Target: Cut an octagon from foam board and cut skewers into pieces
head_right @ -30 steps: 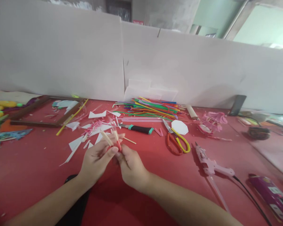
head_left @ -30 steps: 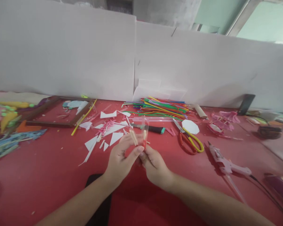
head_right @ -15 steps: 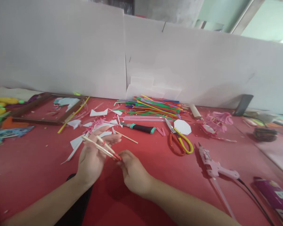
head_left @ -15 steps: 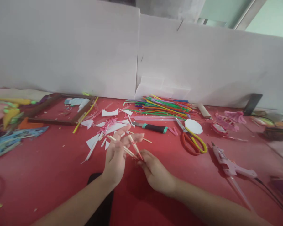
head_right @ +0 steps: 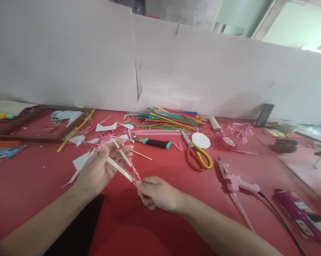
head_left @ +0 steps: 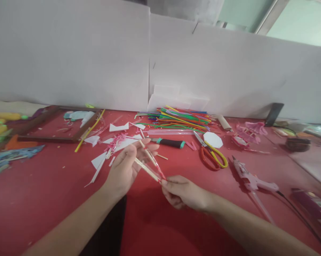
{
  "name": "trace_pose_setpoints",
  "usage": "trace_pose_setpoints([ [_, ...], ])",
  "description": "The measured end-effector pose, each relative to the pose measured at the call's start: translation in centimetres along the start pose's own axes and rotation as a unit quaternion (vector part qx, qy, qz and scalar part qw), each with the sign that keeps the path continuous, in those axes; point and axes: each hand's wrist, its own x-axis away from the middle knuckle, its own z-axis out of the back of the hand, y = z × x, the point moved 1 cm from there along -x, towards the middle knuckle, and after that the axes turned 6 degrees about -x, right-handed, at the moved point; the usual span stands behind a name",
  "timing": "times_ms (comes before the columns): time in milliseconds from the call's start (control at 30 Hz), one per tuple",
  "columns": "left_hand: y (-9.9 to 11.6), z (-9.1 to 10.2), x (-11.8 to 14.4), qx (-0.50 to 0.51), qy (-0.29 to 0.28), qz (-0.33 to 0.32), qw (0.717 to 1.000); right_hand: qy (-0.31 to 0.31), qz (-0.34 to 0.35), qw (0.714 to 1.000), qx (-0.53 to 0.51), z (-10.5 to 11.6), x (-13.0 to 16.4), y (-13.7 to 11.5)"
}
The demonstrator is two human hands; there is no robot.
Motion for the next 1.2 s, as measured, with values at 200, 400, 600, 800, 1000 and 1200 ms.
trace_pose_setpoints([
  [200,-1.9,-0.2,-0.4,0.019,0.05,0.071,0.996,-0.013,-0.112,0.99,-0.085,-0.7,1.4,0.6],
  [400,-1.8,-0.1,-0.6,0.039,0.124,0.11,0.985,0.04,-0.069,0.995,-0.06,-0.4,1.1,1.0],
  [600,-1.5,-0.1,-1.0,0.069,0.186,0.101,0.975,0.051,-0.067,0.996,-0.039,-0.1,1.9,0.9],
  [800,0.6,2.3,-2.9,0.12,0.255,0.06,0.957,0.052,-0.109,0.99,0.074,1.5,3.3,0.6],
  [1000,3.0,6.1,-4.2,0.189,0.281,0.053,0.939,0.049,-0.049,0.989,0.128,6.1,4.4,-1.1],
  [1200,3.2,3.7,-3.1,0.184,0.195,0.153,0.951,0.09,0.007,0.995,0.035,6.9,3.2,-1.9],
])
